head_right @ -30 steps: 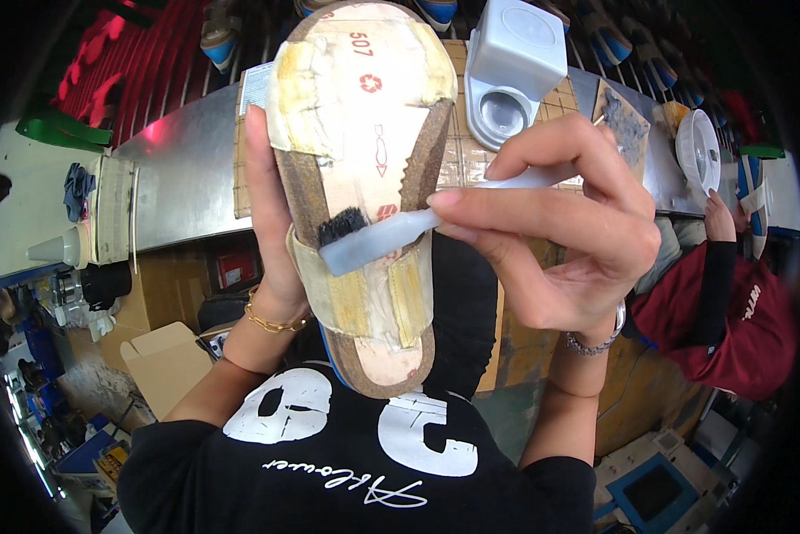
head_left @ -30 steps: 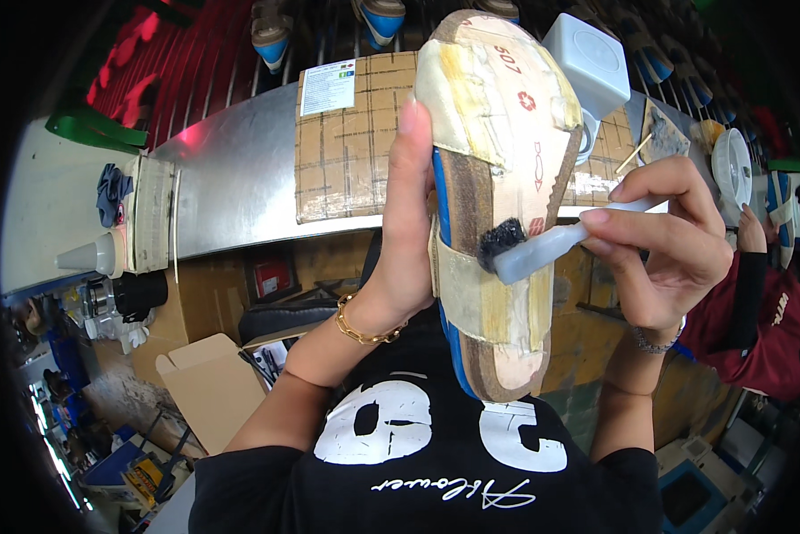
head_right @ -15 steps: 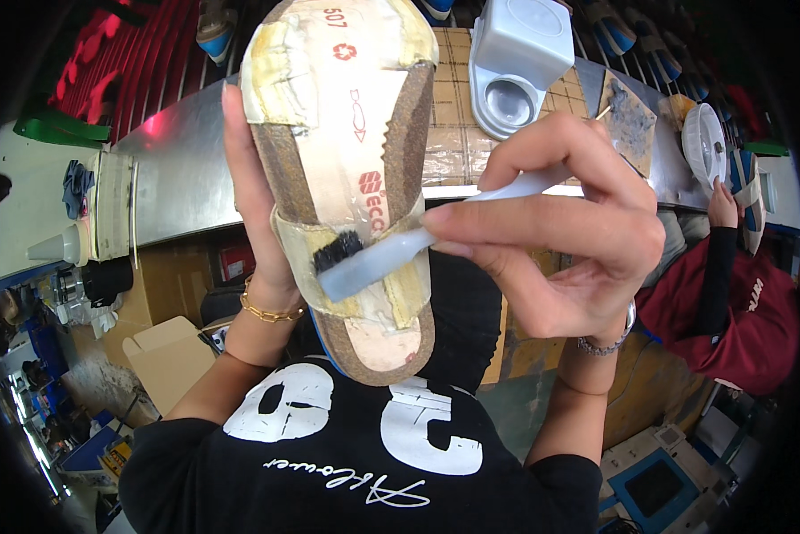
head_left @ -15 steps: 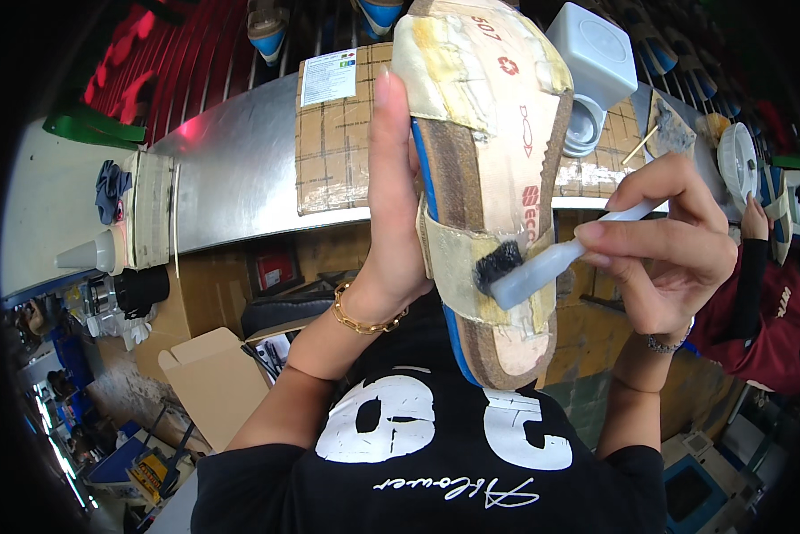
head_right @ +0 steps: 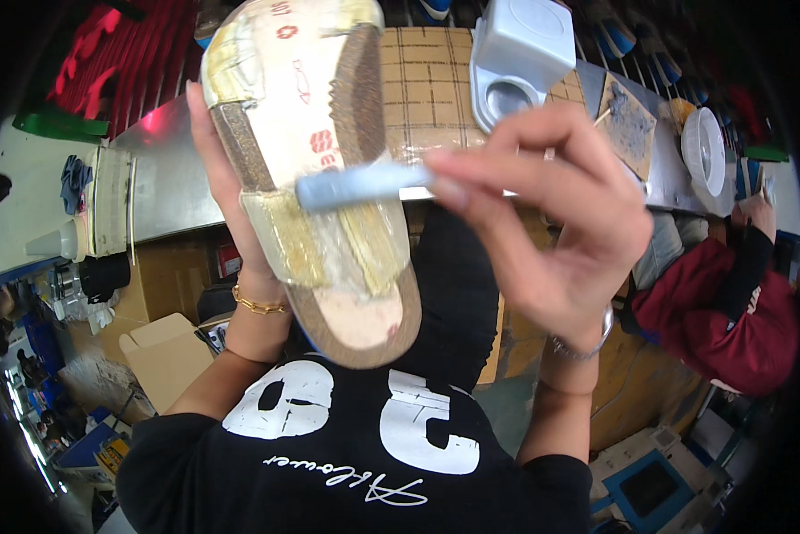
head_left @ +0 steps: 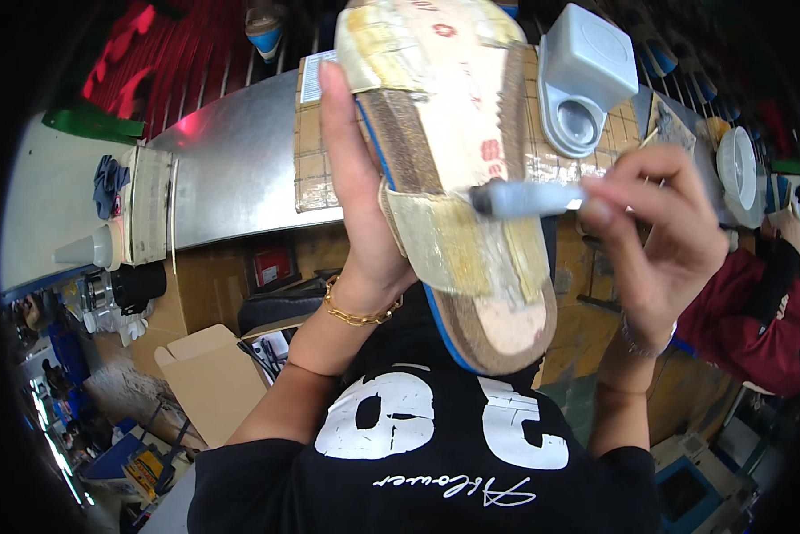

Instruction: The person holds a shoe with a taped sole and repeatedly dips a brush into a container of white paint, then applies the paint to the sole. The shoe is rotated to cover different areas of the sole with paint.

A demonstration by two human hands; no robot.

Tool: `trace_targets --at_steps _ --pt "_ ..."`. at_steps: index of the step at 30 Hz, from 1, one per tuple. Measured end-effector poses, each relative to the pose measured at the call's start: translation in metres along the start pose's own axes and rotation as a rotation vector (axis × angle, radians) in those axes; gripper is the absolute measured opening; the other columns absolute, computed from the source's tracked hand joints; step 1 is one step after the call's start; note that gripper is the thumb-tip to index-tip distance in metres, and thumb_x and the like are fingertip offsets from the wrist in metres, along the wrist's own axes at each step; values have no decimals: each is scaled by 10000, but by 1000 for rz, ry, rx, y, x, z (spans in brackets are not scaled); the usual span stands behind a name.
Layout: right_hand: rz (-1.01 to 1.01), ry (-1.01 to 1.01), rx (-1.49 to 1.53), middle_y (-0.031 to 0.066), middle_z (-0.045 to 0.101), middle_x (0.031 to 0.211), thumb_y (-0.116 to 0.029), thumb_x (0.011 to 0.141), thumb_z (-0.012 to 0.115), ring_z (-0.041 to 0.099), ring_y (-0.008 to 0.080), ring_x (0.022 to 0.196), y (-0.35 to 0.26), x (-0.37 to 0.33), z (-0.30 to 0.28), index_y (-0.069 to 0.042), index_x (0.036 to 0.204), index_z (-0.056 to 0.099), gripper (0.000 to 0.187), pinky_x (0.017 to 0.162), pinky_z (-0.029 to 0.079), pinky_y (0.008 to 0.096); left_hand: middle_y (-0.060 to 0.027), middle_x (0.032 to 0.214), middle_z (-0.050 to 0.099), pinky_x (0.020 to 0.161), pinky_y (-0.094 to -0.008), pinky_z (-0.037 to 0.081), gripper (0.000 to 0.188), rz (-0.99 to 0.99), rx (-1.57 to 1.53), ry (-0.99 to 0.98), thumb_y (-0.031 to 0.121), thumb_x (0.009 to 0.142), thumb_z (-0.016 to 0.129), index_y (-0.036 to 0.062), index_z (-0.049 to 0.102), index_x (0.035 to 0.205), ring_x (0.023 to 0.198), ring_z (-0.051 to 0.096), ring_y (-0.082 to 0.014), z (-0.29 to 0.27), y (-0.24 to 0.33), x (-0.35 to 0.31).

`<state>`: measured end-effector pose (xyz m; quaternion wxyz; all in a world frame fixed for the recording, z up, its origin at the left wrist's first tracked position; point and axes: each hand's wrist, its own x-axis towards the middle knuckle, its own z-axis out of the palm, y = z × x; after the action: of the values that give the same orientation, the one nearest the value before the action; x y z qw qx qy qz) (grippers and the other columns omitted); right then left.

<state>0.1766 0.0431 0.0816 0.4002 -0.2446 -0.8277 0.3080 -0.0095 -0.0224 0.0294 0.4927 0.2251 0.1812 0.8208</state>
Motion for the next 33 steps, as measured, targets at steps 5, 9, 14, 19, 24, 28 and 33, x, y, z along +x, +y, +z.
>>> trace_targets --at_steps 5,9,14,19,24,28,33 --pt "257 11 54 40 597 779 12 670 801 540 110 688 -14 -22 -8 -27 904 797 237 604 394 232 -94 1321 577 1014 -308 452 801 179 326 268 684 1005 272 21 440 1420 1164 582 -154 -1 6 12" --pt "133 133 -163 42 608 802 -6 627 831 553 131 697 -17 -31 9 -90 916 808 302 639 382 254 -78 1378 517 1081 -306 370 802 365 410 322 684 1008 258 25 395 1445 1241 506 -149 -7 6 7" --pt "-48 124 -419 73 614 892 32 610 829 565 177 778 -35 -45 10 -111 936 800 357 689 404 272 -75 1416 456 1103 -311 334 830 509 642 366 697 1004 237 21 331 1476 1271 454 -155 -6 4 6" --pt "-77 142 -441 25 627 860 3 522 820 577 152 754 -33 -43 10 -213 917 820 450 691 384 269 -76 1424 442 1117 -320 317 828 581 763 384 691 1009 228 15 318 1479 1277 440 -155 -9 3 3" --pt "22 186 -190 29 625 845 -26 545 843 559 140 715 -14 -32 12 -173 886 820 372 647 399 252 -79 1393 492 1107 -310 340 783 473 511 331 664 1022 232 28 367 1460 1265 479 -144 -14 5 8" --pt "-27 -10 -29 9 622 801 -34 548 840 541 130 678 -17 -30 -1 -178 860 824 344 644 372 267 -86 1346 555 1065 -298 405 765 295 350 271 655 1023 250 33 423 1434 1208 549 -133 -11 9 13" --pt "-100 -54 15 7 620 776 -47 558 829 533 112 677 -6 -28 -2 -189 858 828 333 594 365 242 -115 1246 646 914 -304 554 780 74 389 146 665 1012 264 28 449 1422 1061 672 -146 -17 15 18"
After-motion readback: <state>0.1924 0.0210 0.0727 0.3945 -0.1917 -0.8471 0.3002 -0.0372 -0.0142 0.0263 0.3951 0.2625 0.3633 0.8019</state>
